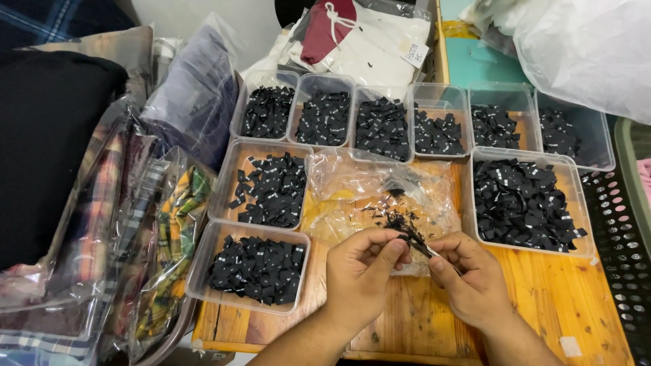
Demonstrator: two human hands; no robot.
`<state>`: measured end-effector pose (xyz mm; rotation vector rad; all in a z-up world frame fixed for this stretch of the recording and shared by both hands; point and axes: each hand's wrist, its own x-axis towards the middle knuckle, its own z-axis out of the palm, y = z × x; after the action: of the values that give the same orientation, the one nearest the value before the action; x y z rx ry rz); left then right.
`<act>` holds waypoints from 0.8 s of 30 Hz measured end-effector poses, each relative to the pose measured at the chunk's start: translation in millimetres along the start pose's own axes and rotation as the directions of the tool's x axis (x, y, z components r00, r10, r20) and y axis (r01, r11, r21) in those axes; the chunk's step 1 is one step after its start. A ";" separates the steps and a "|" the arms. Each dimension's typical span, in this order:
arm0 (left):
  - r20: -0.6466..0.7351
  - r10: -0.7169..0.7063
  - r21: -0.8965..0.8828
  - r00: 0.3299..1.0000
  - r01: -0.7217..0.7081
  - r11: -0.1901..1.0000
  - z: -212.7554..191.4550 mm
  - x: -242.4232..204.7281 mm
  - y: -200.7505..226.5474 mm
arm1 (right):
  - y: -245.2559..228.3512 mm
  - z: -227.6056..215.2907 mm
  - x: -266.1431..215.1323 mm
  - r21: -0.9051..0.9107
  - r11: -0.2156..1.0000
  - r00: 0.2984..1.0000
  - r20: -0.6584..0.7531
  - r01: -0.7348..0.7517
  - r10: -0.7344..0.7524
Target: The person repeatedly picks small black fabric tags from a plastic bag and cuts them with scissors. The cut pieces are placed into clear plastic containers arranged on a wooden table.
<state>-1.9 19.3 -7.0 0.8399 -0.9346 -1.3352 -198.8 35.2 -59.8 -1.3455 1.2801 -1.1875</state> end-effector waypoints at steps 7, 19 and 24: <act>-0.001 0.007 0.021 1.000 -0.007 1.000 -1.8 -0.5 2.0 | 8.2 0.3 -0.7 0.161 0.986 1.000 -0.003 0.029 -0.029; 0.065 0.083 0.158 0.994 -0.092 0.983 -1.3 1.0 9.0 | -0.1 -2.0 -2.1 -0.279 0.958 0.996 -0.048 0.058 -0.074; 0.033 0.086 0.155 0.996 -0.090 0.984 -2.0 0.1 6.1 | 2.1 -3.1 -2.4 -0.349 0.933 0.992 -0.049 0.091 -0.115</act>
<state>2.4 19.6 -2.2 0.8920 -1.0963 -1.2105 -202.2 37.6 -61.7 -1.6551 1.5370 -1.1211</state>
